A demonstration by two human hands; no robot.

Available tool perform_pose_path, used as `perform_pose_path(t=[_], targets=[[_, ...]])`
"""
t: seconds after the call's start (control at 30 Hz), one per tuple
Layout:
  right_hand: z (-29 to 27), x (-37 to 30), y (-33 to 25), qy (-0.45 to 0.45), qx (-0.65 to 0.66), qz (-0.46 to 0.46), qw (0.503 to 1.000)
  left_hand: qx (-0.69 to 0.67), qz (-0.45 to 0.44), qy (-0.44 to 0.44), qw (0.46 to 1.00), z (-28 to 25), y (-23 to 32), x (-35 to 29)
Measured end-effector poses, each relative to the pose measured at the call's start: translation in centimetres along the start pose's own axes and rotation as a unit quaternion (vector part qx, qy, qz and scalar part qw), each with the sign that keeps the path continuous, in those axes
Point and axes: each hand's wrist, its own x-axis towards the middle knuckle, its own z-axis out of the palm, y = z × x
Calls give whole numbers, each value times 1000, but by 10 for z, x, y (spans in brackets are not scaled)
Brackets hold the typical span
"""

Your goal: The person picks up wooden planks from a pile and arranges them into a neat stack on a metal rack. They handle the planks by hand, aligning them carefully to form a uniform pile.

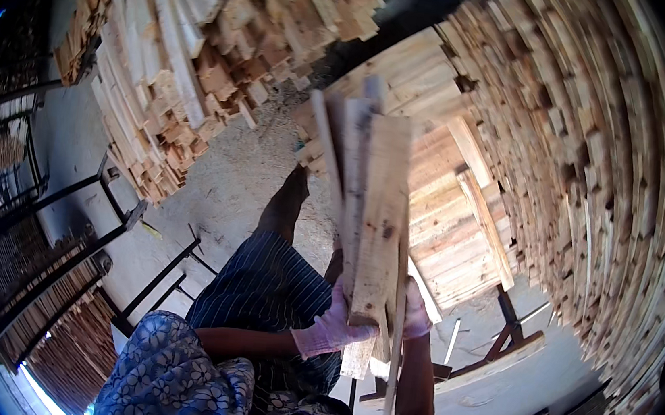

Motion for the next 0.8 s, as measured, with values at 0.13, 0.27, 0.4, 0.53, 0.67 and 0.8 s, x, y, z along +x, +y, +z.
perform_pose_path(t=[0.13,0.27,0.4,0.53,0.67,0.8], targets=[[-121,-44,57,131,95,-149,975,108,-116,-159,974,19,-48,55],[-164,-21,42,281,102,-252,920,403,-90,-267,871,37,-77,166],[-243,75,25,487,-34,-219,845,612,-92,-156,770,40,-130,261],[-272,129,31,593,-26,-224,773,643,-4,-137,753,11,-169,276],[-251,148,33,675,-211,-173,686,602,63,-103,789,-54,-118,254],[-260,151,45,718,-213,-159,643,680,122,38,722,-89,-66,290]])
